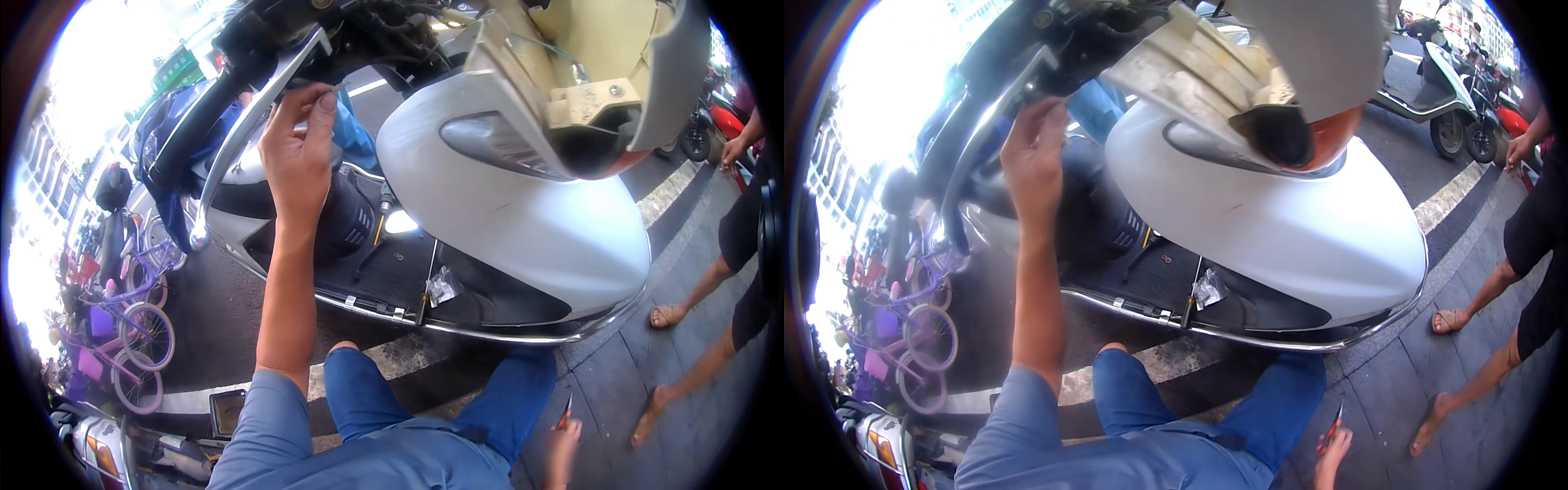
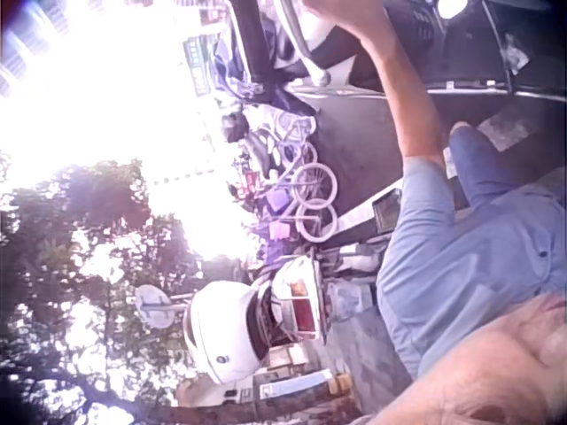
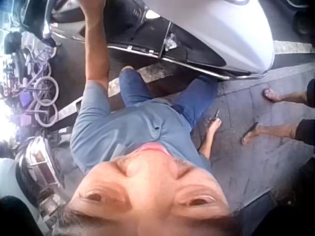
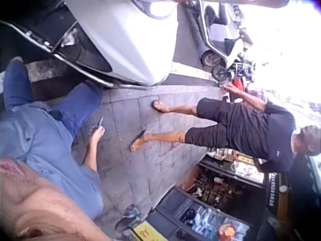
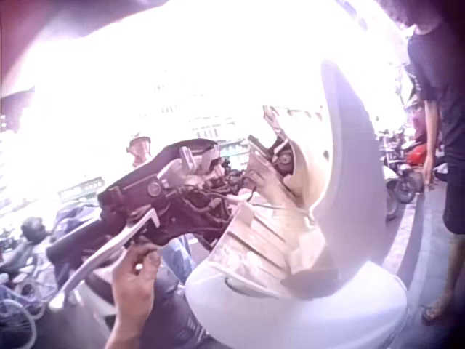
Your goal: The person opens a plastic bag containing a small part and uses pliers to work on the handlebar area of a white scooter. They manipulate wires and components near the handlebar grip while another person sits on the scooter.
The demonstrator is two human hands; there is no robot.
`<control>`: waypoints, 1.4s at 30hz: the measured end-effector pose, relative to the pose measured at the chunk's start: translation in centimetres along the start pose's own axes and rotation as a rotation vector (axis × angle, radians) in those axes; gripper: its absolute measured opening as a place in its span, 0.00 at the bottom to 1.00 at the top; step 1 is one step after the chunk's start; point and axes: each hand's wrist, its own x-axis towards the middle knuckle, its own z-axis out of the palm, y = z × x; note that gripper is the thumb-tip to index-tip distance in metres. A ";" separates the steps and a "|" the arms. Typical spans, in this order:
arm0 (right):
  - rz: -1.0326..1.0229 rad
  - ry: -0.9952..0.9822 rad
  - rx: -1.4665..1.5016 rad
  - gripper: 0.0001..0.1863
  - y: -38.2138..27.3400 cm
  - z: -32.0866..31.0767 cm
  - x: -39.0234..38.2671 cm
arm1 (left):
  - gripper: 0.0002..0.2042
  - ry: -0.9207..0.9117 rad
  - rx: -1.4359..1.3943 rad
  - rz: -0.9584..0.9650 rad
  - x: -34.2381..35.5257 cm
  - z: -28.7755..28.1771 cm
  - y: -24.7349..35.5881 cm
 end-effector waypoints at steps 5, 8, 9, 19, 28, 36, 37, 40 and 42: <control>-0.461 -0.649 -0.246 0.13 -25.1 14.5 -13.0 | 0.11 -0.029 0.060 0.096 0.2 0.2 -1.6; -0.839 -0.874 -0.459 0.14 -34.6 22.8 -19.6 | 0.12 -0.030 0.028 0.097 0.4 0.5 -1.9; -1.008 -0.846 -0.542 0.15 -36.9 25.4 -21.6 | 0.12 -0.031 0.002 0.078 0.4 0.5 -1.9; -1.185 -0.752 -0.502 0.18 -48.0 41.4 -30.8 | 0.12 -0.019 -0.027 0.164 0.5 0.6 -2.5; -1.024 -0.725 -0.588 0.16 -51.2 43.1 -32.0 | 0.13 -0.024 -0.013 0.136 0.7 0.6 -2.9; -2.083 -0.474 -0.956 0.15 -52.4 45.0 -28.2 | 0.13 -0.044 -0.061 0.045 0.5 0.6 -1.5; -2.048 -0.498 -0.963 0.14 -52.6 44.9 -28.3 | 0.13 -0.039 -0.062 0.048 0.5 0.6 -1.5; -1.535 -0.658 -0.780 0.14 -52.9 43.7 -29.4 | 0.14 -0.044 -0.011 0.143 0.6 0.6 -1.5; -1.344 -0.743 -0.709 0.14 -52.9 43.0 -30.2 | 0.15 -0.048 0.015 0.143 0.5 0.6 -1.6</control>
